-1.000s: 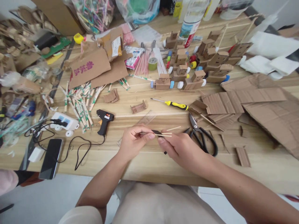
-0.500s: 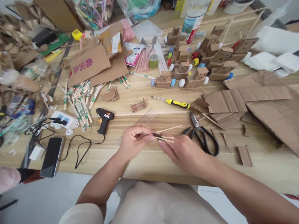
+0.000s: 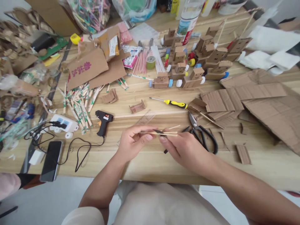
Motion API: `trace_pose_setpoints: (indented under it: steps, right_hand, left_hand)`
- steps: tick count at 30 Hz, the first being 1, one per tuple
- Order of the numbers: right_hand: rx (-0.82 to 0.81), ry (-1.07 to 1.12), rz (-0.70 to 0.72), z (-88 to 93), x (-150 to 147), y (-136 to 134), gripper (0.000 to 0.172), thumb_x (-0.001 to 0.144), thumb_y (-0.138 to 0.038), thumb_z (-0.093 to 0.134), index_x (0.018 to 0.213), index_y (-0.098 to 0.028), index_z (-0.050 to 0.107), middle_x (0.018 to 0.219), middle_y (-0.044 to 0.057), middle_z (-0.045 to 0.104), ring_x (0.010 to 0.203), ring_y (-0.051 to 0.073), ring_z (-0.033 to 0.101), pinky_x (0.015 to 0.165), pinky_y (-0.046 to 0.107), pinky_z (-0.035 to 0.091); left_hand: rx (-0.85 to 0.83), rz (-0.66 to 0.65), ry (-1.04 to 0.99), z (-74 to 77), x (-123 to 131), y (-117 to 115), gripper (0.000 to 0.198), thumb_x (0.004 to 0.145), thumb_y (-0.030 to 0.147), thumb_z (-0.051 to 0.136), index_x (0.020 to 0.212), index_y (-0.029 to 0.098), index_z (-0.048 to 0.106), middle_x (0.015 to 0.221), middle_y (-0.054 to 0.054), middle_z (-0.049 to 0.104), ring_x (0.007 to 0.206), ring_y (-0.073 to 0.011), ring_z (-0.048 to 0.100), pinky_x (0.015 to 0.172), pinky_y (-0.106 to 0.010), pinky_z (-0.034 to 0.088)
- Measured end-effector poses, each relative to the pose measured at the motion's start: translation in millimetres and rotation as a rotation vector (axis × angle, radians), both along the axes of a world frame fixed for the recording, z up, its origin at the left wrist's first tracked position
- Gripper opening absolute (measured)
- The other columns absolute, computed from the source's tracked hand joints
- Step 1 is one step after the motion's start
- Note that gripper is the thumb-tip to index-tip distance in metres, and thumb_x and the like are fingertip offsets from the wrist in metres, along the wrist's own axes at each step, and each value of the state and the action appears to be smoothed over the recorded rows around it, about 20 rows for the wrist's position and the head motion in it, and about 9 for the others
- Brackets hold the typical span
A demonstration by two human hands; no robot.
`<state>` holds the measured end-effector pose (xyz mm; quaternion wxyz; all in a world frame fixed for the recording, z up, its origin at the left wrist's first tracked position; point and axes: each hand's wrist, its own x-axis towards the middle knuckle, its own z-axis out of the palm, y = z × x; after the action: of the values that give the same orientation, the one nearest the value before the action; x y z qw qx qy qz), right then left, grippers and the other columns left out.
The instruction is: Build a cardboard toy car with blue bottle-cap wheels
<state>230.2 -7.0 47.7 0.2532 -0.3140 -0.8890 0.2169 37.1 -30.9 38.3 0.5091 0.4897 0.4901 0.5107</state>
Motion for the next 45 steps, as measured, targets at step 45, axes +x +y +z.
trace_pose_setpoints:
  steps: [45]
  right_hand:
    - [-0.054, 0.069, -0.017, 9.6, 1, 5, 0.046, 0.11, -0.023, 0.032, 0.066, -0.024, 0.045, 0.06, -0.001, 0.056, 0.046, 0.011, 0.049, 0.049, 0.024, 0.038]
  left_hand:
    - [-0.019, 0.049, 0.008, -0.2, -1, 1, 0.035, 0.073, 0.06, 0.086, 0.079, 0.025, 0.086, 0.078, -0.007, 0.084, 0.063, -0.0179, 0.076, 0.062, -0.026, 0.062]
